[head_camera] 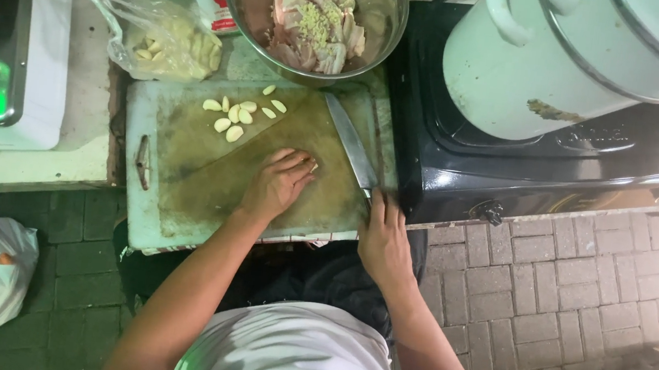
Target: Cutting and mincing garlic cloves on a wooden cutting board using a kitchen knife.
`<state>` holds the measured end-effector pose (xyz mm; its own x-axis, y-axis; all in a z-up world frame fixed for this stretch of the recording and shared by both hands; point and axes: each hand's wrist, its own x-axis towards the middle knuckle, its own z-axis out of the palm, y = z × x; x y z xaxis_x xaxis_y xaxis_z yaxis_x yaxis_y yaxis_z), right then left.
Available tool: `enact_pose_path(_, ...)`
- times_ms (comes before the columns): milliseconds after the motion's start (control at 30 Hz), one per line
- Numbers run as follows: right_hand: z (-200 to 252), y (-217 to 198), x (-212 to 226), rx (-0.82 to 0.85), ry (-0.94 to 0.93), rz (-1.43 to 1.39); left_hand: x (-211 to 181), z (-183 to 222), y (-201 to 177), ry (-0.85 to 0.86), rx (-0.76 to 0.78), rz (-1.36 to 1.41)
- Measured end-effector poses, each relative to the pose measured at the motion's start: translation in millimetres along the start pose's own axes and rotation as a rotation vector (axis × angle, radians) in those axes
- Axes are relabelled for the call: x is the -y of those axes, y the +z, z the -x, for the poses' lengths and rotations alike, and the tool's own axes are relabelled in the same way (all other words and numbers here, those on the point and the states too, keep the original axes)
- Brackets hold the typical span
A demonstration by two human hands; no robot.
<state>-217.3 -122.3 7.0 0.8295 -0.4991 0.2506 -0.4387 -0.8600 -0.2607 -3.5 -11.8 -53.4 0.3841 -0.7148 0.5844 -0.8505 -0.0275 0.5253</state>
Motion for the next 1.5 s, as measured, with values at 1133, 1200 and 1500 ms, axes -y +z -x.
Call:
enact_pose_path(1133, 45.6, -14.0, 43.9, 0.352, 0.166, -0.424, -37.6, 38.0, -7.2, 0.07, -0.174, -0.149)
enact_pose_path(1200, 46.5, -10.8, 46.3, 0.33, 0.148, -0.414, -37.4, 36.9, -7.5, 0.067, -0.186, -0.149)
enact_pose_path(1500, 35.2, -43.8, 41.8, 0.249, 0.101, -0.543, -45.1, 26.1, -10.8, 0.097, -0.023, 0.028)
